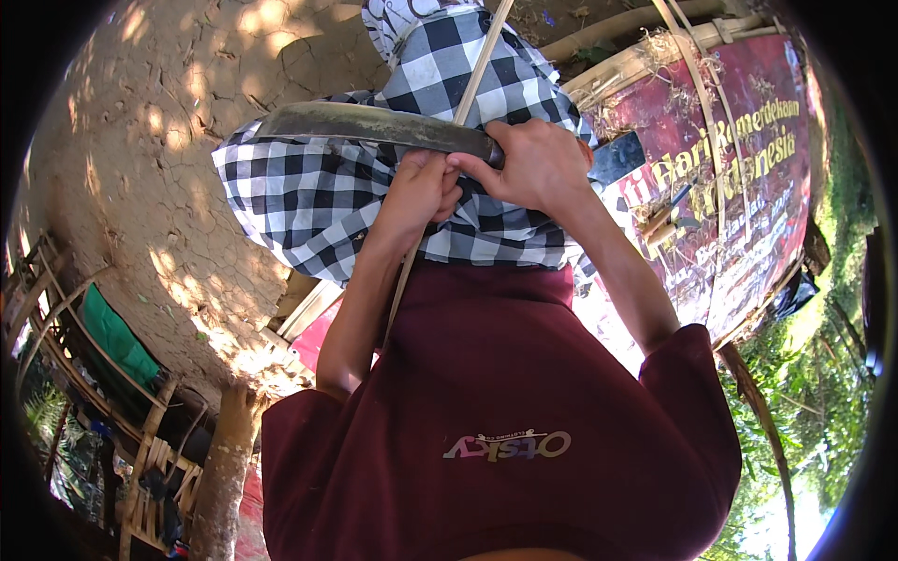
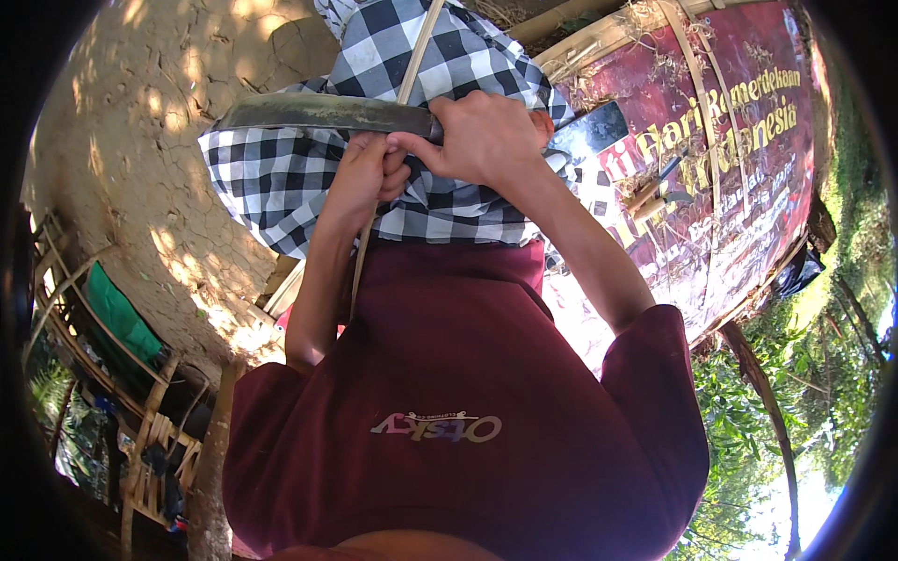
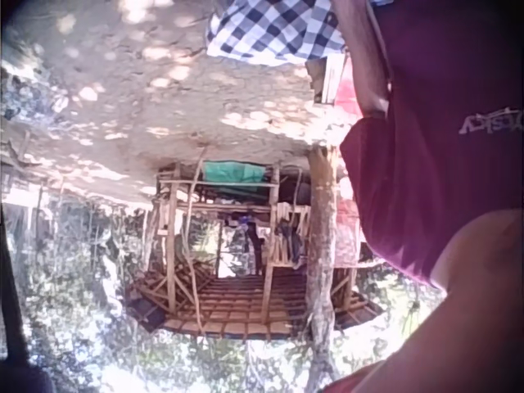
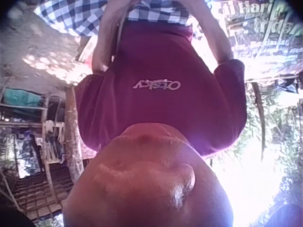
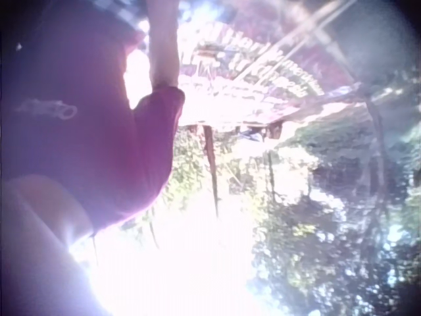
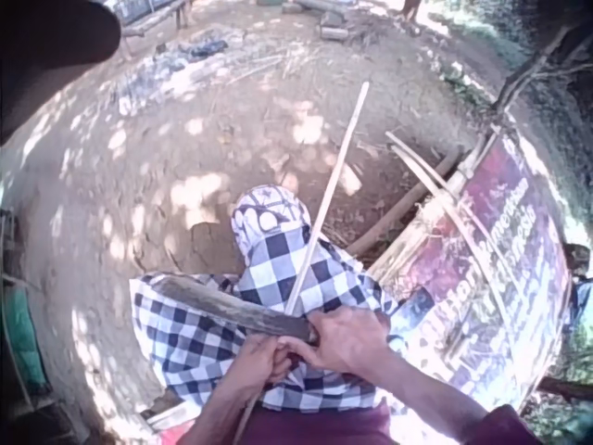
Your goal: The person shaves a thin strip of bamboo using a large blade by drawing the blade repeatedly along the length of the wood while holding the strip in place.
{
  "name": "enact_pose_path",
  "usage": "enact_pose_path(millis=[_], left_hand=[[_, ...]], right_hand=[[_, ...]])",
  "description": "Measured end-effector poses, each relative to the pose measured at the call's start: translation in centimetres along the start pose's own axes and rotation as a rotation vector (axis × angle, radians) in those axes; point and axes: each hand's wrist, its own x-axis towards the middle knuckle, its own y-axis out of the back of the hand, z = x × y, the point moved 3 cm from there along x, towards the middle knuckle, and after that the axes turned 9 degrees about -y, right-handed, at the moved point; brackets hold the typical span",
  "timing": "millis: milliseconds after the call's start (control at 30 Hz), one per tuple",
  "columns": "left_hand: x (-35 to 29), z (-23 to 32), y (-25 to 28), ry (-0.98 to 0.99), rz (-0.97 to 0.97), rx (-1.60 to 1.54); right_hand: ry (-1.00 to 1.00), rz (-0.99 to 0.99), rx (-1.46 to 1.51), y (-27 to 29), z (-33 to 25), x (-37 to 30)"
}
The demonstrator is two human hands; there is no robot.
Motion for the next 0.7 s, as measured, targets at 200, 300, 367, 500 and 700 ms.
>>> enact_pose_path(millis=[200, 300, 367, 500, 700], left_hand=[[-1.5, 0.3, 0.3, 0.012, 0.042, 0.034], [-2.2, 0.2, 0.5, 0.018, 0.037, 0.033], [-2.6, 0.1, 0.6, 0.014, 0.03, 0.046], [-3.8, 0.0, 0.7, 0.038, 0.043, 0.011], [-6.9, 0.1, 1.4, 0.077, 0.068, 0.041]], right_hand=[[0.04, -0.008, -0.008, -0.7, -0.5, -0.2], [0.083, 0.003, -0.002, -0.7, -0.7, -0.4], [0.092, 0.035, 0.011, -0.9, -0.7, -0.5], [0.115, 0.073, 0.008, -1.0, -0.8, -1.0], [0.087, 0.149, 0.02, -0.1, -0.2, -0.8]])
